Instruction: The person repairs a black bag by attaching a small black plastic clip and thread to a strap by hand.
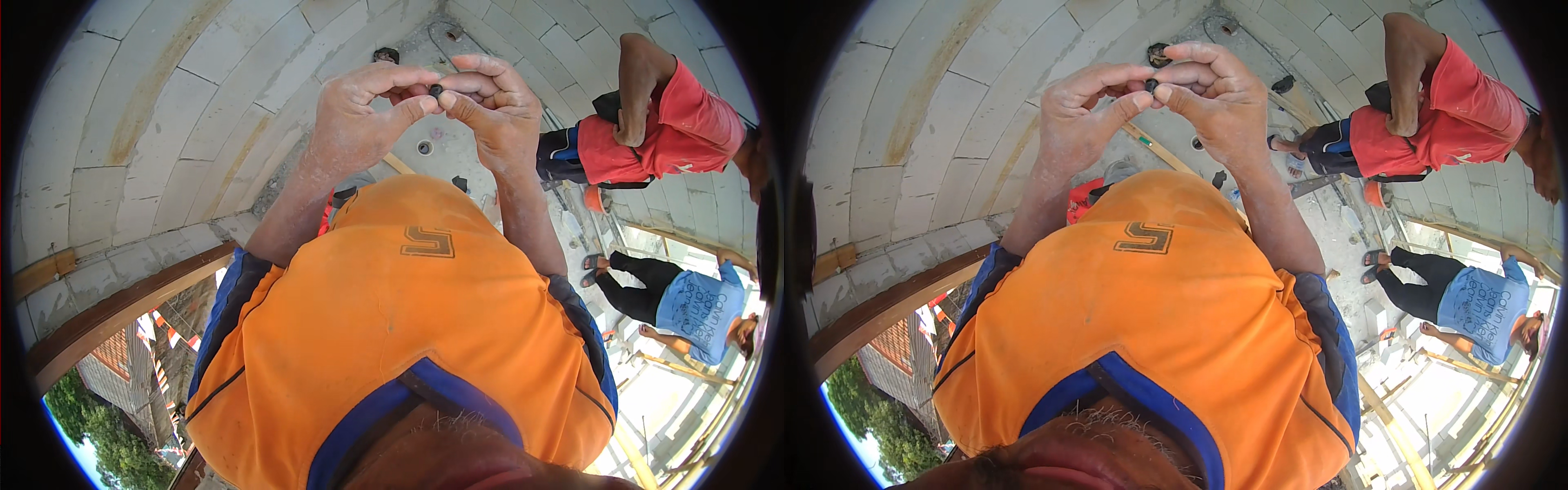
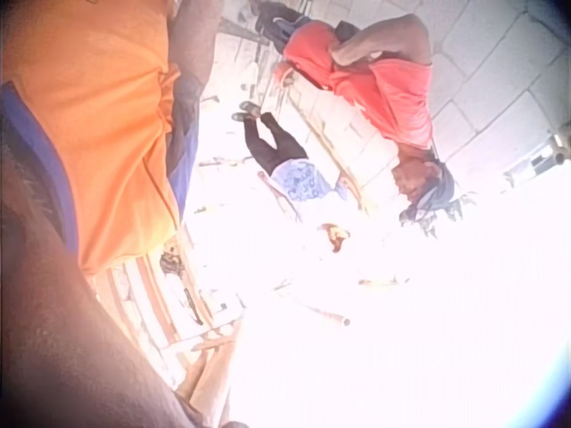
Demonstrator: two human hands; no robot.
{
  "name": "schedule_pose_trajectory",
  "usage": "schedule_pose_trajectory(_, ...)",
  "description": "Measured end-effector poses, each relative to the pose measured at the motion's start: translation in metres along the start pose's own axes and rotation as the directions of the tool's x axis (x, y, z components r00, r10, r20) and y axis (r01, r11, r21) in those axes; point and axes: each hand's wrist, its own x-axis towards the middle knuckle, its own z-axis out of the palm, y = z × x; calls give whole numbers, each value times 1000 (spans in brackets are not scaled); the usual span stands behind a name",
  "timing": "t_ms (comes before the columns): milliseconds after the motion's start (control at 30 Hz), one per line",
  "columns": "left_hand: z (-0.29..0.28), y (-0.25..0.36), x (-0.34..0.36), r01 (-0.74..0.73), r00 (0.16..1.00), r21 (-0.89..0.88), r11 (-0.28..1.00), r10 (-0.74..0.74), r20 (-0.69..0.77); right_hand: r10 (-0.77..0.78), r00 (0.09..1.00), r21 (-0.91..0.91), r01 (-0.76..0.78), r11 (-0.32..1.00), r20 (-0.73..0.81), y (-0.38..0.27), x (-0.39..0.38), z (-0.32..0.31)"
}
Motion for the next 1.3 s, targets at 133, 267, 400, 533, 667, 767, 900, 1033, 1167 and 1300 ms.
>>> schedule_pose_trajectory(133,-1,-3,-3,94,995,-158,983,-97,-8,-82,997,-94,81,992,-5,3,-1,3)
schedule_pose_trajectory(267,-4,-5,-5,179,982,-284,942,-186,2,-57,998,-109,57,992,4,1,-1,6)
schedule_pose_trajectory(400,-4,-7,-4,215,975,-271,938,-223,1,-50,998,-119,54,991,41,7,-2,2)
schedule_pose_trajectory(533,1,-8,-6,225,965,-329,917,-256,-55,-13,999,-98,18,995,50,5,-5,4)
schedule_pose_trajectory(667,3,-10,-7,245,959,-300,922,-276,-65,167,984,-142,-157,977,56,2,-4,0)
schedule_pose_trajectory(767,7,-7,-7,226,964,-342,912,-261,-58,240,963,-33,-237,971,127,10,0,-12)
schedule_pose_trajectory(900,5,-7,-4,236,969,-183,954,-246,-33,342,927,155,-364,918,154,7,2,-18)
schedule_pose_trajectory(1033,9,-8,0,207,977,-155,966,-214,-25,381,908,209,-412,887,173,7,2,-24)
schedule_pose_trajectory(1167,14,-8,5,221,973,-132,966,-227,-33,389,910,221,-413,883,147,6,4,-25)
schedule_pose_trajectory(1300,19,-14,11,193,979,-161,968,-201,-36,385,915,177,-402,898,121,7,7,-29)
